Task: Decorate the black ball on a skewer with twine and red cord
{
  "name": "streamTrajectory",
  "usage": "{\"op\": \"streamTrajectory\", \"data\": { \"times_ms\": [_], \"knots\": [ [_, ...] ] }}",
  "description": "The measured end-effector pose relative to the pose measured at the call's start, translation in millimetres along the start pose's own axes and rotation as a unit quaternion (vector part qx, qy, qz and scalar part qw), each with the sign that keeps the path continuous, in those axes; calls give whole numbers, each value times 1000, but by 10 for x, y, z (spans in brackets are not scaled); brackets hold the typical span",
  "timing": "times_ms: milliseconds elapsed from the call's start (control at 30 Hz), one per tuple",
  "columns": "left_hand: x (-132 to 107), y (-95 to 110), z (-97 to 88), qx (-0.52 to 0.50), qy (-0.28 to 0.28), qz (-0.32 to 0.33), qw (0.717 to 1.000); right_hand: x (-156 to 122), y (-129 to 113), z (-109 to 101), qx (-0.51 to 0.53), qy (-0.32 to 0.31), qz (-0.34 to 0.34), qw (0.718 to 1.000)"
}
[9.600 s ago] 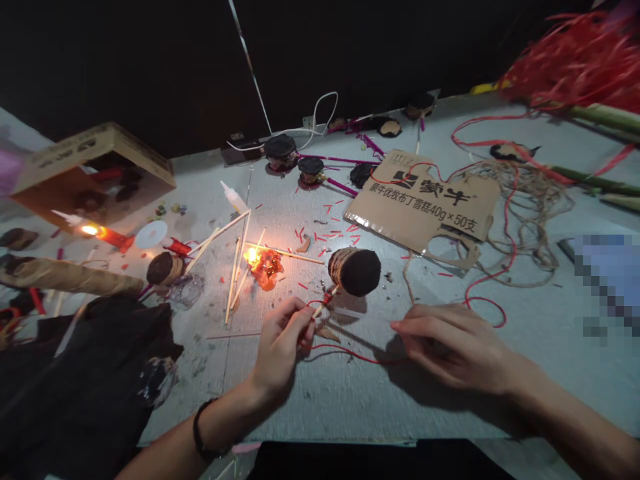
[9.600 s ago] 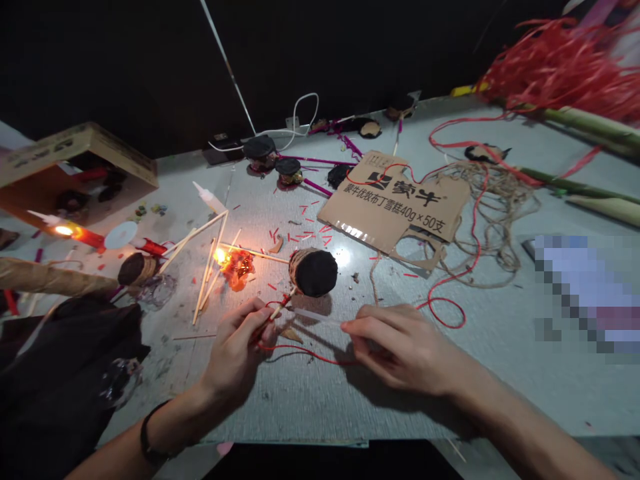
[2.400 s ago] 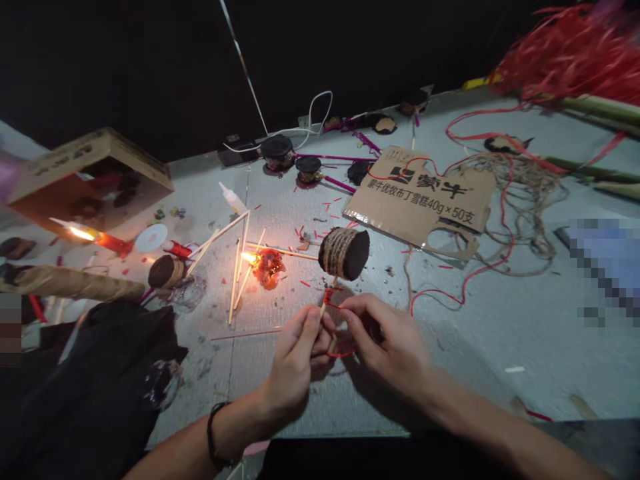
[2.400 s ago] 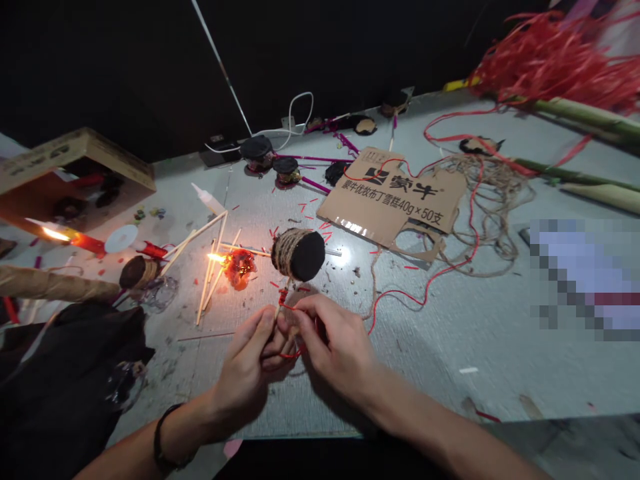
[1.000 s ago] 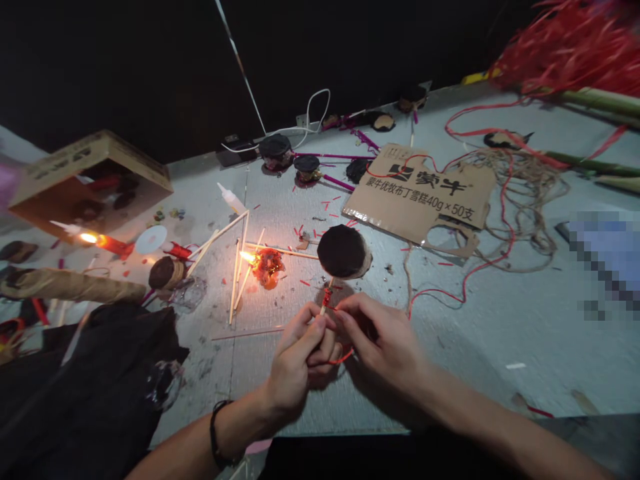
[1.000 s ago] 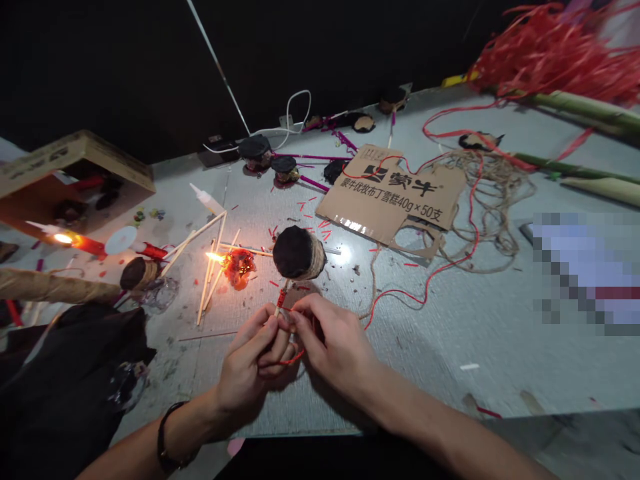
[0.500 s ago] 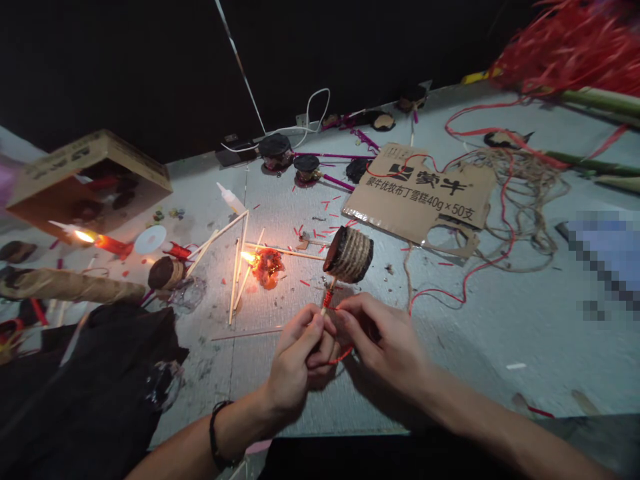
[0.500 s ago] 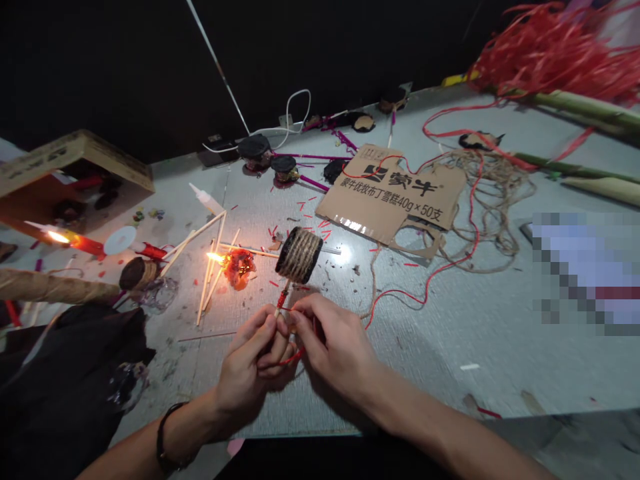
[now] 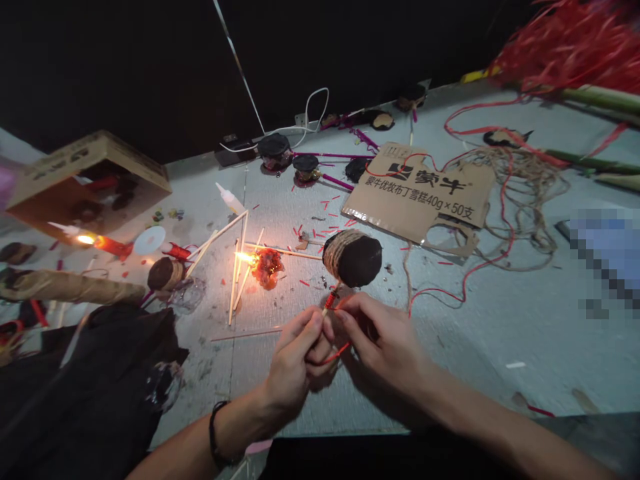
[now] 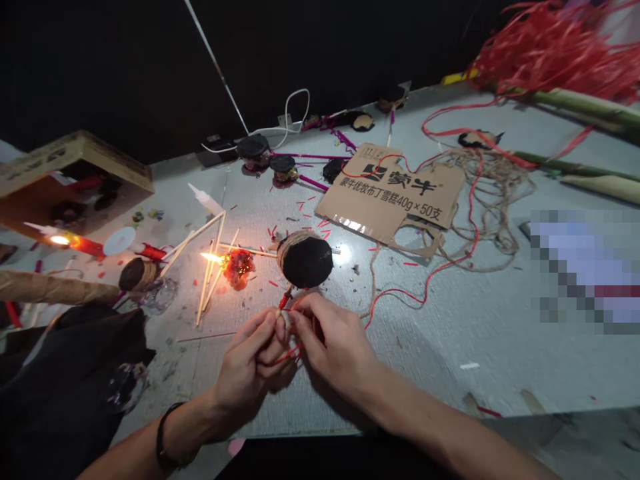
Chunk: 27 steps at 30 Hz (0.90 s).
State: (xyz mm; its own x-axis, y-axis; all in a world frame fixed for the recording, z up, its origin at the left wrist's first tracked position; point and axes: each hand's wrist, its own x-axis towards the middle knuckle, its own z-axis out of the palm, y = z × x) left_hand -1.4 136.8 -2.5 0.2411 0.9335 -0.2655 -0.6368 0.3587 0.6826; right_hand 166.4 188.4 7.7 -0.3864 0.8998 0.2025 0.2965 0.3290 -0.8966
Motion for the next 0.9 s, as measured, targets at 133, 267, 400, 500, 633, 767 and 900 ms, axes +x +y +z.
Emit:
{"op": "streamTrajectory", "data": {
  "times_ms": [133,267,400,500,633,767,900],
  "knots": [
    [-26,25,19,-16,-17,-4,1000,-3,-8,8,5,-11,8,1000],
    [-28,53,55,-10,-13,0,1000,-2,-17,4,9,-8,9,1000],
    [1,52,54,13,4,11,1000,4,-8,-13,-3,-6,23,1000],
    [6,28,38,50,37,19,998,5,0,-18,5,-6,36,999],
    [-18,-5,43,133,128,74,980,3,-19,-20,67,-28,76,994],
    [-31,12,55,170,143,122,967,13,-68,-44,176,-82,114,974],
    [-43,34,51,185,142,118,965,26,-102,-65,265,-101,138,949]
  ]
}}
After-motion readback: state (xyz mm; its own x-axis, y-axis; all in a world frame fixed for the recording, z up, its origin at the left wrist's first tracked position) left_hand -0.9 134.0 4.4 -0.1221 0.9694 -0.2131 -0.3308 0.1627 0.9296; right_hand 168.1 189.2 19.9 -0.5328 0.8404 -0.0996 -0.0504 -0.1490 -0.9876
